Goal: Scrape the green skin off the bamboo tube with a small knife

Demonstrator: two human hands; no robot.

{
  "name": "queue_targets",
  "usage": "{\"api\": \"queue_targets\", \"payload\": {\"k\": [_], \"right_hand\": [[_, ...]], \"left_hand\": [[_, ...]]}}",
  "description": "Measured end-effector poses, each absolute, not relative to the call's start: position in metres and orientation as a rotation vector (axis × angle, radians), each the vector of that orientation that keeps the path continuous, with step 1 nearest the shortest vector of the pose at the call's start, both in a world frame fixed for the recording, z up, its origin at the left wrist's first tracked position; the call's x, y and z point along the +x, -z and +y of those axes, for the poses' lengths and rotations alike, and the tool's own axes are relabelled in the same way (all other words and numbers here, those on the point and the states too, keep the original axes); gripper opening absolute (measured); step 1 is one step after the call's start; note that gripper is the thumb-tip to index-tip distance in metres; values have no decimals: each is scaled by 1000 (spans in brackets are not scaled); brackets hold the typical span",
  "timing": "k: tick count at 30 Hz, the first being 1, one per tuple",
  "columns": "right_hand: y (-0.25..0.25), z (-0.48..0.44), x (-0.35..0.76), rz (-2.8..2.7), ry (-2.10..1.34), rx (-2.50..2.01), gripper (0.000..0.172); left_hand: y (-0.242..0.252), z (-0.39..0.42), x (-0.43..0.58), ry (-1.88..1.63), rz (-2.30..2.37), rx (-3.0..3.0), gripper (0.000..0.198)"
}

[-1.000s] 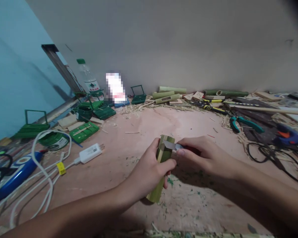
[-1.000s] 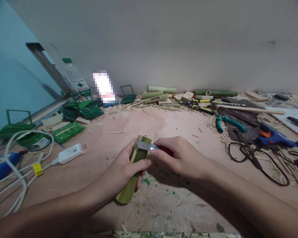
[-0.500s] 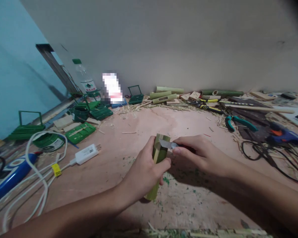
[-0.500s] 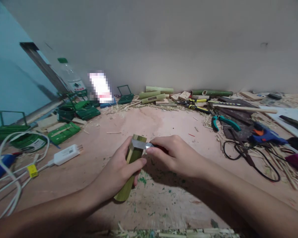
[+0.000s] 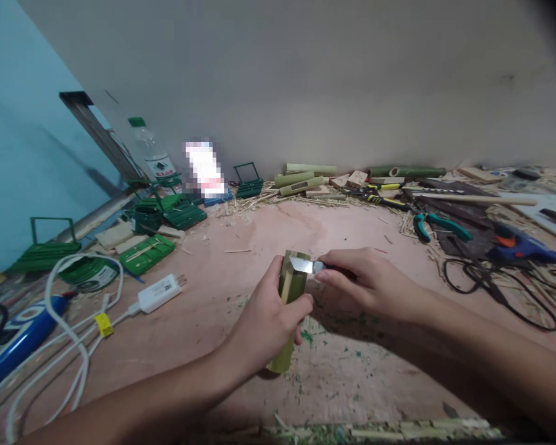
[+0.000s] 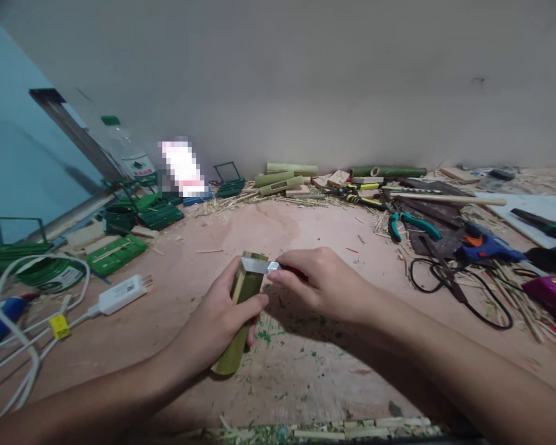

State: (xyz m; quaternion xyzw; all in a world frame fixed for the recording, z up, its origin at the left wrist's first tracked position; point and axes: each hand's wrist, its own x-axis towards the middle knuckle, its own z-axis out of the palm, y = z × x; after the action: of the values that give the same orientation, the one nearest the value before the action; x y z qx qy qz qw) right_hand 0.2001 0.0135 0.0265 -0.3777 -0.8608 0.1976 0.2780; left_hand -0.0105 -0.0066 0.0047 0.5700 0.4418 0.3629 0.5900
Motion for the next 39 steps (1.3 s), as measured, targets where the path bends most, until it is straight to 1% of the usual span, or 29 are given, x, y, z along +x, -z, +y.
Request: {"api": "queue_targets", "payload": {"k": [4,5,8,13,15,19,23,27,33,39], "right_hand": [[-28,32,214,-2091,-465,-1269,41],[-29,38,220,-2012,-430,-1362,41],[-30,49,231,-1934,-396,-1430,39],[-32,36,218,-2003,-395,-1378,41],[-31,27,209,-2046,-414,-1318,39],[-28,14,200,-2123,-466,-1191,31],[-25,10,199,-2250,-589,-1132,33],[-25,9,197,-2325,-649,-1105,35],[-29,7,196,-2330,-659,-1134,35],[-29,5,194,-2297,-625,-1127,37]], "left_hand": [[-7,-22,-11,-718,999,1443,30],[-8,-26,-11,-684,977,1456,30],[-11,-29,-10,-665,935,1412,31],[-10,-8,-9,-798,944,1273,31],[-8,-2,-9,-830,964,1225,31],[-5,0,-9,-812,936,1121,35],[-3,-1,-9,-776,861,1036,34],[-3,1,-7,-795,854,1071,28],[-3,-2,-8,-849,939,1288,20],[-4,-3,-10,-855,1009,1347,16]]}}
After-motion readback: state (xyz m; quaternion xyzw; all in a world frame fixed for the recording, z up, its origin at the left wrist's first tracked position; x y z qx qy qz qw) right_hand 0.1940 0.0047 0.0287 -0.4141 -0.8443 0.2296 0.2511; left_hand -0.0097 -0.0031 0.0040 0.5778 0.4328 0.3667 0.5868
